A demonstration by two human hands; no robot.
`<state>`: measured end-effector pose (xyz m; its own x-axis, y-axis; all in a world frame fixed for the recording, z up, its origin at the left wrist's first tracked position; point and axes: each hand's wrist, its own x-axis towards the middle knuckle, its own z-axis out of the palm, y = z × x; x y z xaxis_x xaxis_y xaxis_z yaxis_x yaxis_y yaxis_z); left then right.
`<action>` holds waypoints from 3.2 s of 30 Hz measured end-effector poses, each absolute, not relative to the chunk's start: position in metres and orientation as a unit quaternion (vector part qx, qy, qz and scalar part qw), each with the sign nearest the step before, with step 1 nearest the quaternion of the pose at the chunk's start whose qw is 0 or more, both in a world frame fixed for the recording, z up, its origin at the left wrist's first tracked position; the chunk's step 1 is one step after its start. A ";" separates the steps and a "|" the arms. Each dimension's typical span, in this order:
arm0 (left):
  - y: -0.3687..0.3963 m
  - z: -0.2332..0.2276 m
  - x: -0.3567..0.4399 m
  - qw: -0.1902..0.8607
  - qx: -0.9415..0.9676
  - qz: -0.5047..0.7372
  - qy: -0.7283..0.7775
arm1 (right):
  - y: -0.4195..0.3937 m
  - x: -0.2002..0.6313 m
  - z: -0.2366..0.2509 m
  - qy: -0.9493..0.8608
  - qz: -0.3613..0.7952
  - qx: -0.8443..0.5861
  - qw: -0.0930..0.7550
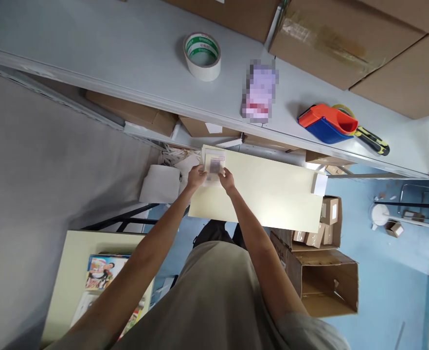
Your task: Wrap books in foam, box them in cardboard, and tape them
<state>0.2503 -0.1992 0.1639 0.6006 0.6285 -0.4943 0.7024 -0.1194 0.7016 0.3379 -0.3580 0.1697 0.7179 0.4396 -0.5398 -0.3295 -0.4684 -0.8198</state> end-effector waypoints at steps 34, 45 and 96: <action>-0.492 0.309 -0.334 0.364 0.225 0.523 0.737 | -0.441 -0.026 0.299 -0.393 0.676 -0.524 0.338; -0.546 0.263 -0.548 0.416 -0.020 0.603 0.680 | -0.433 -0.316 0.308 -0.452 0.717 -0.476 0.237; -0.396 0.325 -0.279 0.647 0.545 0.342 0.409 | -0.559 0.074 0.352 -0.296 0.280 -0.732 0.546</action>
